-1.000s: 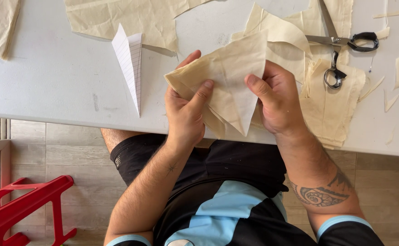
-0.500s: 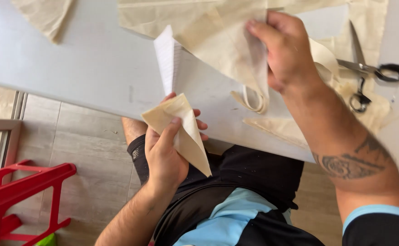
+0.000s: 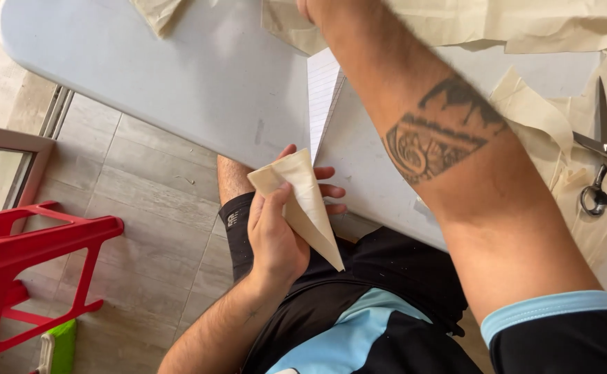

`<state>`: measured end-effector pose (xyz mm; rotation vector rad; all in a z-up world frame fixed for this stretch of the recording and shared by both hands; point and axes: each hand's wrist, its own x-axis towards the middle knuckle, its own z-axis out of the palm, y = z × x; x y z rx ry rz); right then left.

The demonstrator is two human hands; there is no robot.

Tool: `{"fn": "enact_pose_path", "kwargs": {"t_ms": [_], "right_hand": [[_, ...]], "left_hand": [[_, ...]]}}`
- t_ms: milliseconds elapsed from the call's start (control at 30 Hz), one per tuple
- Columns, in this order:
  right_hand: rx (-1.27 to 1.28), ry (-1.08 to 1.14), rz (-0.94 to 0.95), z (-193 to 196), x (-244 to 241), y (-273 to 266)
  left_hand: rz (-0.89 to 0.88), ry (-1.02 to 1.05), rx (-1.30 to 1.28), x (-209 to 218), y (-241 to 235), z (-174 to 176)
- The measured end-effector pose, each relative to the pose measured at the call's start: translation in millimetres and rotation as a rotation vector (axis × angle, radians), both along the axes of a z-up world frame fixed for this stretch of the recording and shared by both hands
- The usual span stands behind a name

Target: Cutting triangular pieces of fabric using a paper template and scissors, then unfolding and organizing them on a table.

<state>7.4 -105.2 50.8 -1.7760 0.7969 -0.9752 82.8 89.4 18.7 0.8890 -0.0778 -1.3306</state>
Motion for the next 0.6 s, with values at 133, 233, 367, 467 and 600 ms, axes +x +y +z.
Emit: {"fn": "enact_pose_path", "kwargs": {"t_ms": [133,233,367,467,600], "right_hand": [[-0.157,0.084,0.08,1.1,4.7,8.9],[-0.284,0.14,0.147,3.9,7.1,14.6],[-0.174,0.277,0.252,5.4,-32.7,83.0],[-0.253,0.318,0.167,-0.9,-52.7,92.7],[-0.261,0.249,-0.007,-7.6,-75.9,91.8]], "left_hand": [[0.086,-0.109,-0.015,11.1,-7.0,3.6],[0.153,-0.091,-0.111,9.7,-11.0,3.8],[0.143,0.002,-0.237,-2.3,-17.6,-10.0],[0.024,-0.155,-0.336,-18.6,-22.1,-6.6],[0.053,-0.018,-0.287,-30.6,-22.3,-2.5]]}}
